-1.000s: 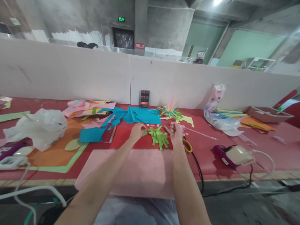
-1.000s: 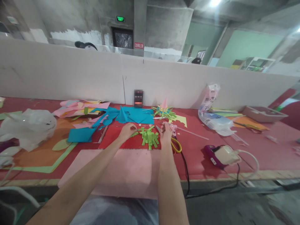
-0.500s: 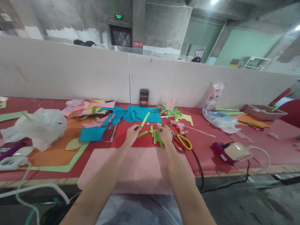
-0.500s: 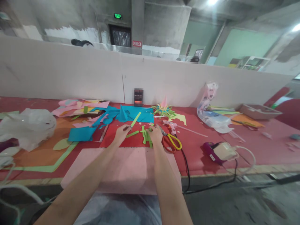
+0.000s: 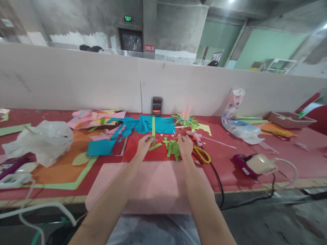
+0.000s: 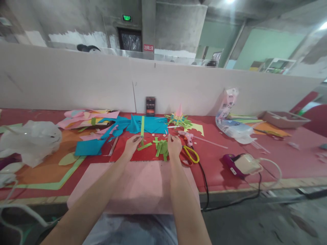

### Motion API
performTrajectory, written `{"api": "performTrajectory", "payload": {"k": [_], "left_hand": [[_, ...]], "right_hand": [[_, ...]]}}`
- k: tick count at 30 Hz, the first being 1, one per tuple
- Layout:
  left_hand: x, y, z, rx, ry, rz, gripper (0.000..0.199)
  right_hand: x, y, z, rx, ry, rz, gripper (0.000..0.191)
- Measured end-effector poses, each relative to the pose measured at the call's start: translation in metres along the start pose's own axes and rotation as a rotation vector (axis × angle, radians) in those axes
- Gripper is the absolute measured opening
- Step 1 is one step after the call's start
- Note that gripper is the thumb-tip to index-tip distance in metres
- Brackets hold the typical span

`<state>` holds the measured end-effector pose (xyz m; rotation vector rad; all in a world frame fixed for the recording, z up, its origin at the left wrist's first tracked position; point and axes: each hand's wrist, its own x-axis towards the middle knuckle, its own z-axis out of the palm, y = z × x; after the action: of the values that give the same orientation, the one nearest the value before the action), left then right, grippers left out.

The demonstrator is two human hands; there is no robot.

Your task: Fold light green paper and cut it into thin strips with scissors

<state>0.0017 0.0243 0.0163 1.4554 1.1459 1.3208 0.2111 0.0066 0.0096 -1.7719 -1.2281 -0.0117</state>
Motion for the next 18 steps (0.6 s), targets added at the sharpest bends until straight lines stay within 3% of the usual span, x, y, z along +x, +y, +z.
{"api": "performTrajectory", "payload": {"k": [2, 4, 8, 10, 14, 18], "left_hand": [[0.0, 0.001, 0.001, -0.043, -0.026, -0.041, 0.027], [-0.001, 0.001, 0.002, -0.087, -0.098, -0.071, 0.031], [-0.005, 0.0, 0.008, -0.102, -0.286, -0.078, 0.035], [-0.008, 0.001, 0.01, -0.076, -0.346, -0.073, 0.034], [-0.012, 0.002, 0.01, -0.022, -0.403, -0.049, 0.031], [-0.011, 0.0, 0.01, 0.016, -0.348, -0.068, 0.039]], "right_hand": [[-0.002, -0.006, -0.002, 0.049, 0.051, 0.012, 0.044], [-0.005, -0.014, -0.001, 0.2, -0.007, 0.014, 0.048], [-0.017, -0.031, 0.008, 0.565, -0.474, 0.141, 0.051], [-0.023, -0.037, 0.013, 0.647, -0.599, 0.116, 0.044], [-0.027, -0.041, 0.016, 0.69, -0.586, 0.031, 0.035], [-0.025, -0.038, 0.018, 0.699, -0.558, 0.052, 0.035]]}}
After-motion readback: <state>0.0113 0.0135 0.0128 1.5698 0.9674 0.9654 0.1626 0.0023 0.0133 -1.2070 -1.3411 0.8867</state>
